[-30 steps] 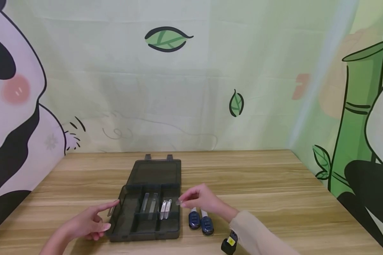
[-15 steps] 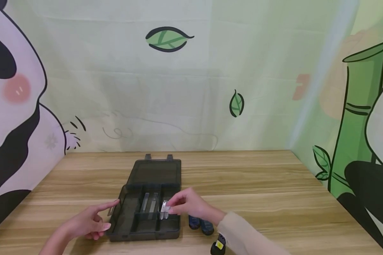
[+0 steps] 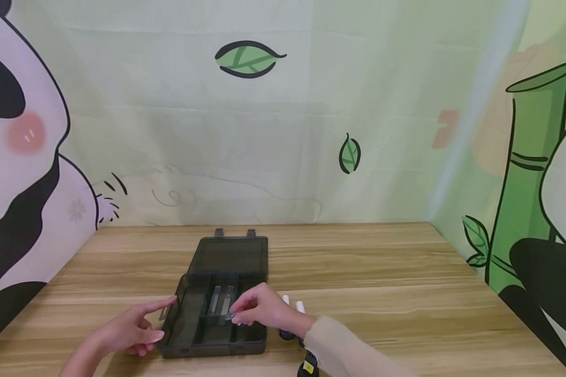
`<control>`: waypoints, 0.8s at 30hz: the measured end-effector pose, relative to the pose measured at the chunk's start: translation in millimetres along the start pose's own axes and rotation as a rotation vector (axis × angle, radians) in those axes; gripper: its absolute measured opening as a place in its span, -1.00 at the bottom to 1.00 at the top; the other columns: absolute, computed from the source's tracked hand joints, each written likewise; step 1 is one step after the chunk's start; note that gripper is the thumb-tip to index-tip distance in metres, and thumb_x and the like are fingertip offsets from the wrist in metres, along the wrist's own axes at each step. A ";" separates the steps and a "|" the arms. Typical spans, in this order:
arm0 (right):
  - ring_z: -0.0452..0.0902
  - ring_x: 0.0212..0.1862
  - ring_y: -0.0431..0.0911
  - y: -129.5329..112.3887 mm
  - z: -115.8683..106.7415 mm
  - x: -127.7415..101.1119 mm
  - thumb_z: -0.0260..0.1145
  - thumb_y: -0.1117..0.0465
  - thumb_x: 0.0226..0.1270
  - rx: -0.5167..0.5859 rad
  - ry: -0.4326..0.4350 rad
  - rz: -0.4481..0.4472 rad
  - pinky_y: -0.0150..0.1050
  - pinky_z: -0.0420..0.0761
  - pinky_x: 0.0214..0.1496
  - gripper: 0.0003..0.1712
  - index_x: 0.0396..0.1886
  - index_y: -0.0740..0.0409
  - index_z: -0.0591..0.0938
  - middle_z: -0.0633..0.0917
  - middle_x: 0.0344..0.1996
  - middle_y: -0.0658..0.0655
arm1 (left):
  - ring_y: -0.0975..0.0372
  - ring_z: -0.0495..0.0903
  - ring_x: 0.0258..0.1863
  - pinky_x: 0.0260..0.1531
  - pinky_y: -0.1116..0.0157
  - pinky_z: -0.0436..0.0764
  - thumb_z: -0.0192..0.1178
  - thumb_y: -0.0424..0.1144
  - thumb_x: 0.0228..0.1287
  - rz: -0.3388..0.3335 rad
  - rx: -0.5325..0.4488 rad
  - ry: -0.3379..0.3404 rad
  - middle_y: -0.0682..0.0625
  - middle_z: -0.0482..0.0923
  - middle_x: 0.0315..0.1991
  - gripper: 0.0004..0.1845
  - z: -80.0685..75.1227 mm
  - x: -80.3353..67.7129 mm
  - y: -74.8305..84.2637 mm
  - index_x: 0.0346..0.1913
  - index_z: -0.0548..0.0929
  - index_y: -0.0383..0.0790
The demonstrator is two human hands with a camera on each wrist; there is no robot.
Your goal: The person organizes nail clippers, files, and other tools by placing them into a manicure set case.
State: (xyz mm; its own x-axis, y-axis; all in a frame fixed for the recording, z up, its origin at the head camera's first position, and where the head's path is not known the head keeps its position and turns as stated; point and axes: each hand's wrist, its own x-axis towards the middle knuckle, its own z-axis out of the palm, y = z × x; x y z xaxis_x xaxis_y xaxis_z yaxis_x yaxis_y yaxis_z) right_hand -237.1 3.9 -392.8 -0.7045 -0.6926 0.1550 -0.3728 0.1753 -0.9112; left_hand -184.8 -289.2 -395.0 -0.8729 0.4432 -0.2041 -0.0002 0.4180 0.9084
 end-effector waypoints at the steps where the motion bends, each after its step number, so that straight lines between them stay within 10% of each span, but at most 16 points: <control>1: 0.45 -0.62 -0.28 -0.1 1.6 1.1 0.33 0.44 0.03 -0.005 0.001 0.004 -0.44 0.47 -0.55 -0.89 -0.40 0.42 0.66 0.64 -0.55 0.19 | 0.20 0.38 -0.67 -0.69 0.36 0.39 0.15 -0.30 0.17 0.000 0.001 -0.001 -0.05 0.39 -0.64 -0.23 0.0 0.0 -0.2 0.32 -0.06 -0.41; 24: 0.50 -0.53 -0.33 -7.1 17.0 12.4 0.41 0.43 -0.09 -0.199 0.020 0.008 -0.50 0.46 -0.50 -0.89 -0.46 0.30 0.70 0.67 -0.53 0.09 | 0.21 0.38 -0.68 -0.69 0.38 0.38 0.17 -0.29 0.15 0.000 -0.009 0.001 -0.04 0.37 -0.66 -0.21 -0.3 -0.9 0.4 0.32 -0.05 -0.41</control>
State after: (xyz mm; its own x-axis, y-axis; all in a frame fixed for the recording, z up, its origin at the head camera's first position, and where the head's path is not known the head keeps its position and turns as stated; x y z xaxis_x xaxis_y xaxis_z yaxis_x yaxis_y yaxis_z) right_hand -232.9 -17.7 -390.9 -0.7193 -0.6766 0.1574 -0.4776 0.3171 -0.8193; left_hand -184.1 -289.7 -394.4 -0.8734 0.4424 -0.2035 -0.0045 0.4106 0.9118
